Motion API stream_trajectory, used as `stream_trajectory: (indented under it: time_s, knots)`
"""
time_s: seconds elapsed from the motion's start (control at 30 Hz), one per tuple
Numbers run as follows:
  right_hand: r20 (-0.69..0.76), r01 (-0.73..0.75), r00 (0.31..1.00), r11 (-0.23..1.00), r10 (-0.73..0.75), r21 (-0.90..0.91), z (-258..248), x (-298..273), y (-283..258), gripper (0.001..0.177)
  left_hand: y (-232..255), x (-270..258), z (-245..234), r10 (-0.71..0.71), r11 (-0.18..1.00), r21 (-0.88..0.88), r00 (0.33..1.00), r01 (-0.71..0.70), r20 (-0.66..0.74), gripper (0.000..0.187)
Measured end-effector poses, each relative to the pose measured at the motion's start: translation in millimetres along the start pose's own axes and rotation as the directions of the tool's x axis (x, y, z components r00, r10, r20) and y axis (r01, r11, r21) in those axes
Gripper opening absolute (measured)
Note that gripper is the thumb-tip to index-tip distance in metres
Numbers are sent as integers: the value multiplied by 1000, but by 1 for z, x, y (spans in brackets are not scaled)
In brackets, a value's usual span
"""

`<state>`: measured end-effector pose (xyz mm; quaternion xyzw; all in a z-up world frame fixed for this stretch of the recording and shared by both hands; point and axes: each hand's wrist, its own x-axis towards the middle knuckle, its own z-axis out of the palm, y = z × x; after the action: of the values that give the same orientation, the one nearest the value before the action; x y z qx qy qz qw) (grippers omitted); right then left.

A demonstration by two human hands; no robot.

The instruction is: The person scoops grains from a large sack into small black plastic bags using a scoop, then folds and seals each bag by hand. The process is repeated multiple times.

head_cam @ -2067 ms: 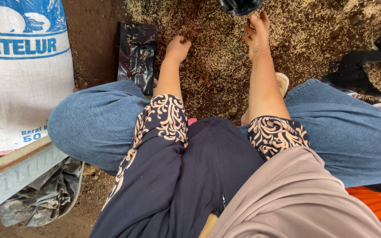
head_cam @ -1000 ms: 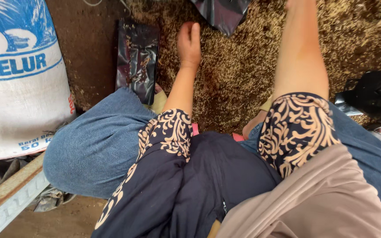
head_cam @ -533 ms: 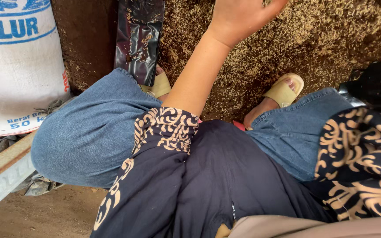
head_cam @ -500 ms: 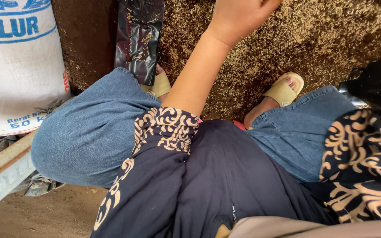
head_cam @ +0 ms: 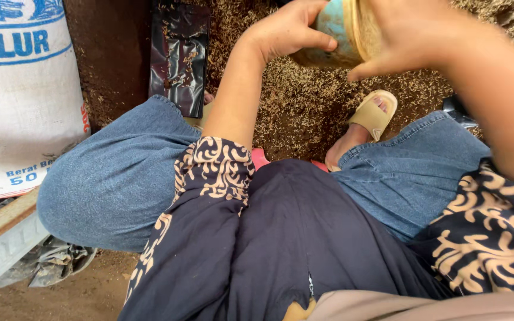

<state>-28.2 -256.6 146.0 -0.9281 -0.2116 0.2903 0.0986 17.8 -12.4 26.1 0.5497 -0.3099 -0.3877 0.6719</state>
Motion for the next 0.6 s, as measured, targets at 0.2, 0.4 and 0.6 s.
stream_trajectory:
  time_s: [0.2,0.4,0.6]
  knots:
    - [-146,263,964,746,-220,612,107,39,-6,109,-71,-25,-8,-330,937,-123,944,327,-12,47]
    - [-251,259,949,923,-189,283,194,70,-35,106,-160,-65,-35,-818,494,-227,360,839,-448,36]
    - [-275,213,946,969,-173,123,169,93,-6,106,-211,-33,-38,-783,616,-622,468,484,-410,56]
